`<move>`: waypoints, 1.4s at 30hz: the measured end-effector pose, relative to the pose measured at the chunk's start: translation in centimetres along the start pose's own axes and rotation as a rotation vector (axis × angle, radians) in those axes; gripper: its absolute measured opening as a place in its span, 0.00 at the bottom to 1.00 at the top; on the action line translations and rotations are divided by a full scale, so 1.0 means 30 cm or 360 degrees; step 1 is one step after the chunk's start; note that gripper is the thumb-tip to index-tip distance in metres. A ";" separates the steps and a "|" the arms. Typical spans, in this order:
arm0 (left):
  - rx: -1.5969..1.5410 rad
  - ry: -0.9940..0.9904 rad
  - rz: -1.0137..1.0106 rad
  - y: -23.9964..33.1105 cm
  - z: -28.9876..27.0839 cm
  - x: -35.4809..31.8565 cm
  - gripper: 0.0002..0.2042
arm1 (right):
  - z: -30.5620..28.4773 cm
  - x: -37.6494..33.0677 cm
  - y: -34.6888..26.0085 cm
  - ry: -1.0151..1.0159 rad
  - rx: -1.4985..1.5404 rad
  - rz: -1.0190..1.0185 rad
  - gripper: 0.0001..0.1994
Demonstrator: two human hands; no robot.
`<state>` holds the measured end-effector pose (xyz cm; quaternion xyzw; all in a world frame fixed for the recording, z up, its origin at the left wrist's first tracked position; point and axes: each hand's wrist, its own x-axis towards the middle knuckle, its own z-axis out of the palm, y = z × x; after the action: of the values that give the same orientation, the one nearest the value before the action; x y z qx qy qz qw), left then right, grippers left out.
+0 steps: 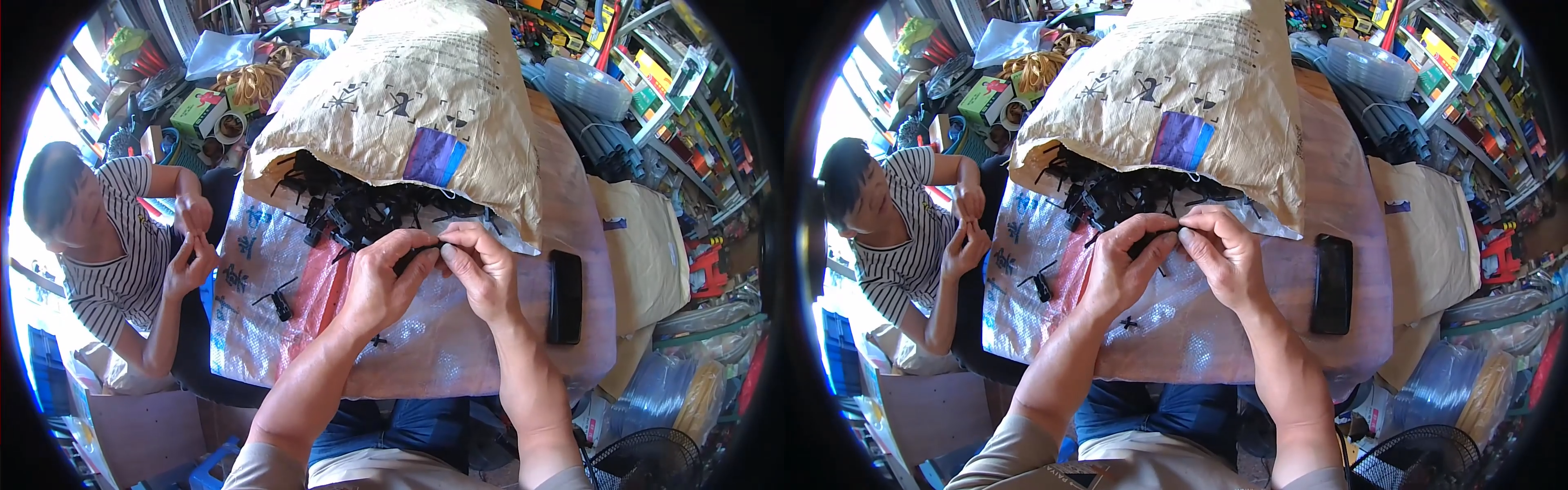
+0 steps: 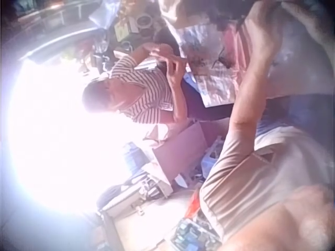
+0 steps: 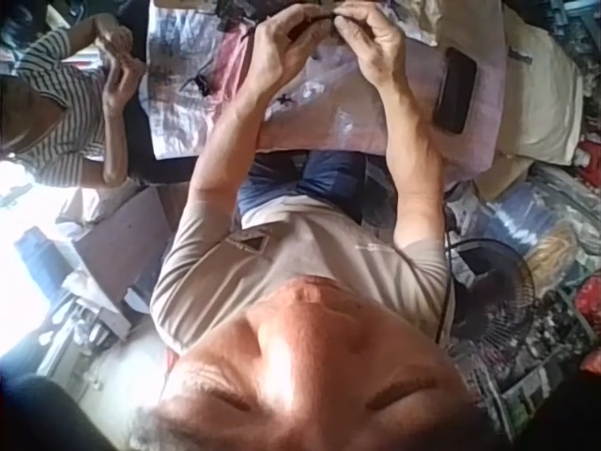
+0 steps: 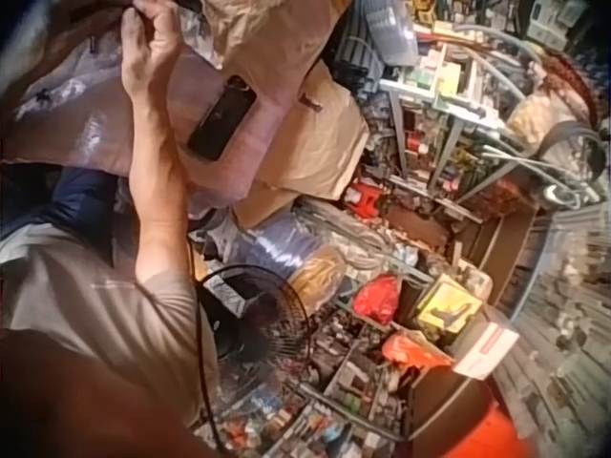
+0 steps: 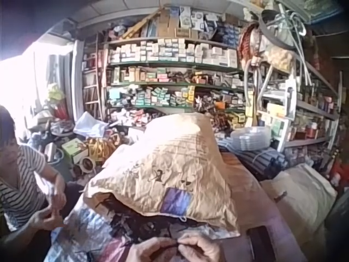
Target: Inspecting and handling small black plastic components from a large sack.
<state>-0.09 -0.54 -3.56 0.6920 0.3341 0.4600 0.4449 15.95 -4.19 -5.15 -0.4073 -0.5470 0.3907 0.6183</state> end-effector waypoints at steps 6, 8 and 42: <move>0.0139 0.0098 0.0072 0.004 0.022 -0.003 0.05 | -0.019 -0.006 0.033 -0.0033 0.0075 -0.0027 0.06; 0.0167 0.0103 0.0104 -0.008 0.029 -0.008 0.05 | -0.015 -0.006 0.033 -0.0016 0.0063 -0.0043 0.06; 0.0244 -0.0422 -0.0116 -0.031 -0.036 0.006 0.16 | -0.046 0.000 -0.049 -0.0311 -0.0198 0.0423 0.03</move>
<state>-1.10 0.30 -4.16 0.7661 0.3314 0.3212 0.4473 17.38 -4.84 -3.86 -0.4737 -0.5689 0.4721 0.4786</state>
